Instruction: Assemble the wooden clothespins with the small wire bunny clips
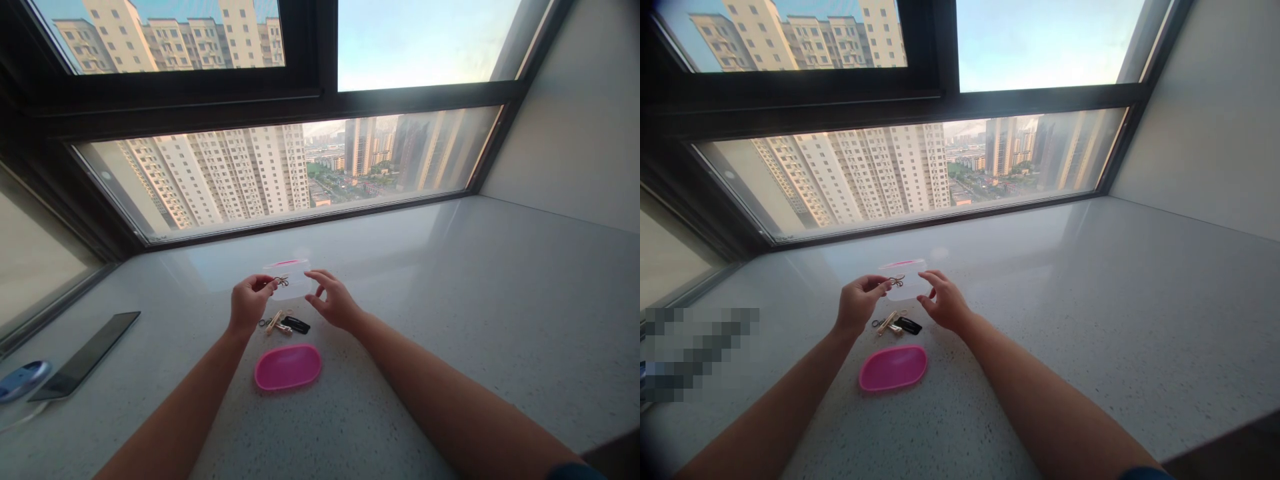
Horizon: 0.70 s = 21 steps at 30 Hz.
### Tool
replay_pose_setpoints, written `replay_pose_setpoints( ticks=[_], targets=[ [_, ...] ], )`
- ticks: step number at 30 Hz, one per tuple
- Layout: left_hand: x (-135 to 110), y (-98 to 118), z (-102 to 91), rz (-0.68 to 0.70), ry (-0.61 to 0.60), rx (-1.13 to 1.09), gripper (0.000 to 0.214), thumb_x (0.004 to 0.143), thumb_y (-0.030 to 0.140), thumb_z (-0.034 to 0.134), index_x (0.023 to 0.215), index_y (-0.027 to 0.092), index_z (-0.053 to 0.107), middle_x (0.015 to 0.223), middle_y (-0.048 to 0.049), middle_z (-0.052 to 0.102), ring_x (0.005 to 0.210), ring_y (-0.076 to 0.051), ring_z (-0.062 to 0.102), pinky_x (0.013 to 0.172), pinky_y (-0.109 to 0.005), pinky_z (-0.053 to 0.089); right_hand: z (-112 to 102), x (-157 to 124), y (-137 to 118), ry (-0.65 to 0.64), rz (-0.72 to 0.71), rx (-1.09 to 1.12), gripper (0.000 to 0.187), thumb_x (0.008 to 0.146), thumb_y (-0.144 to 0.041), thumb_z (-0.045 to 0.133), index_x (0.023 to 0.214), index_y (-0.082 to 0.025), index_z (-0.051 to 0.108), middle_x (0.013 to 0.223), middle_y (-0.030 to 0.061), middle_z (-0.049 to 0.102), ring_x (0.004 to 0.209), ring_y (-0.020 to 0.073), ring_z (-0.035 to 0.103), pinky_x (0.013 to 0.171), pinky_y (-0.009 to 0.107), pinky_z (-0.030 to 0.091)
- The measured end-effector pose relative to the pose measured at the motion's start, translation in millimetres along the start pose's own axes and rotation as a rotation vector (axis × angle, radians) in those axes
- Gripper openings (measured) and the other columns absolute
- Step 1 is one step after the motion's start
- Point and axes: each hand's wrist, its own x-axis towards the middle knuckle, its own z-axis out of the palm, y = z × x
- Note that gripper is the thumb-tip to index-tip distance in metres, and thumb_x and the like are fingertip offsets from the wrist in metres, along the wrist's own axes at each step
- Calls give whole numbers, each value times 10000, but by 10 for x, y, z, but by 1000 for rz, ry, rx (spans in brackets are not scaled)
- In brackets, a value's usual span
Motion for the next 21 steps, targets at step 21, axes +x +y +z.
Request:
replay_pose_setpoints(
  ticks=[21],
  targets=[
    [278, 200, 50, 152, -283, 444, 177, 651, 280, 660, 764, 157, 721, 689, -54, 718, 685, -192, 645, 658, -281, 458, -10, 492, 24, -145, 177, -25, 631, 763, -278, 603, 1325, -145, 347, 555, -46, 588, 543, 127, 566, 576, 226, 397]
  ],
)
